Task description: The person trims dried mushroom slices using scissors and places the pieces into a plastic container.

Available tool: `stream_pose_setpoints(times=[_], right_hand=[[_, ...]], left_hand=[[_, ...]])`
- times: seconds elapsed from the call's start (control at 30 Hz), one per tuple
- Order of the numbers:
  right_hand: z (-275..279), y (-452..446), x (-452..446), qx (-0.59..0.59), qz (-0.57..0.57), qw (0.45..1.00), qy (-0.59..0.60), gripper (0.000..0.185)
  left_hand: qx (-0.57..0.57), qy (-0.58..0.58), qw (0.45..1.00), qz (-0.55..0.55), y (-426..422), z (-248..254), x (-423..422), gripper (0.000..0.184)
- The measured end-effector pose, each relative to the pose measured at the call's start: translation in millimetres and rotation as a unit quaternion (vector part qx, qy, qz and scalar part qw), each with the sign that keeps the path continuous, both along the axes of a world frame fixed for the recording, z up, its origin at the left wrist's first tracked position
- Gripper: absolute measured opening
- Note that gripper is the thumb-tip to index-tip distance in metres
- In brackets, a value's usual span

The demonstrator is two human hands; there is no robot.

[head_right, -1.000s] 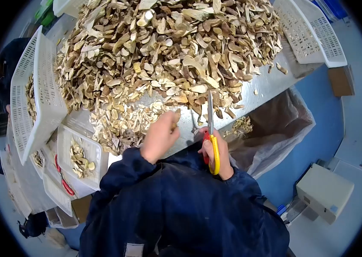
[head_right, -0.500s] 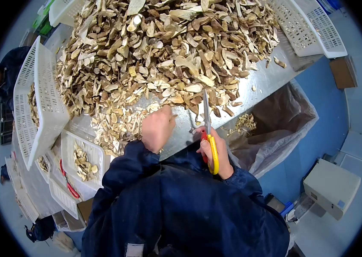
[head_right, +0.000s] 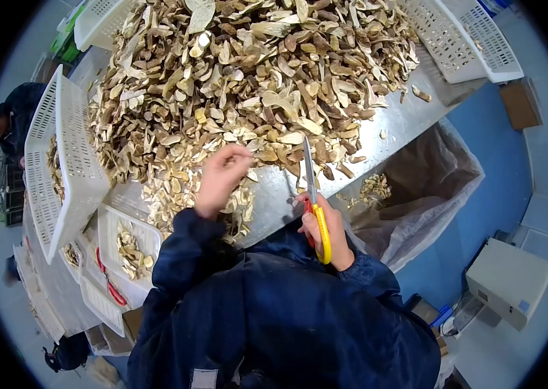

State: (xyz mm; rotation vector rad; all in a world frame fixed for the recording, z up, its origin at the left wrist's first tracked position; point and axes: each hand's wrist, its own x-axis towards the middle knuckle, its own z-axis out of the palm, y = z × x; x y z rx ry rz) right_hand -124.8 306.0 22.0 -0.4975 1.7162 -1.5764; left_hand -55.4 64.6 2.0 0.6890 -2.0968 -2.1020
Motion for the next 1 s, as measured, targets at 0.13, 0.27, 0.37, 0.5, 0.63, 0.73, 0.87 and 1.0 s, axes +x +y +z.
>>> stream_pose_setpoints(times=[0.13, 0.27, 0.37, 0.5, 0.63, 0.73, 0.87, 1.0], right_hand=[[3, -2, 1, -0.004, 0.004, 1.000, 0.014, 0.057], [5, -2, 0, -0.001, 0.006, 1.000, 0.016, 0.056], [-1, 0, 0, -0.007, -0.008, 1.000, -0.009, 0.053], [-1, -7, -1, -0.003, 0.015, 1.000, -0.019, 0.052], [0, -11, -1, 0.003, 0.033, 0.999, -0.014, 0.053], [-1, -10, -1, -0.002, 0.030, 0.999, -0.021, 0.053], [1, -10, -2, 0.004, 0.025, 1.000, -0.012, 0.051], [8, -12, -1, 0.011, 0.023, 1.000, 0.005, 0.049]], left_hand=[[-0.467, 0.043, 0.883, 0.014, 34, 1, -25, 0.030], [-0.432, -0.050, 0.900, 0.016, 21, 2, -15, 0.025], [-0.303, -0.081, 0.946, 0.086, -6, 9, 11, 0.019], [-0.091, -0.027, 0.983, 0.155, -32, 6, 43, 0.025], [-0.320, -0.104, 0.937, 0.094, -39, 26, 41, 0.026], [-0.428, -0.050, 0.896, 0.109, -32, 25, 26, 0.025], [-0.449, -0.039, 0.893, 0.015, -1, 13, -3, 0.027], [-0.460, -0.101, 0.882, -0.019, 20, 12, -22, 0.032]])
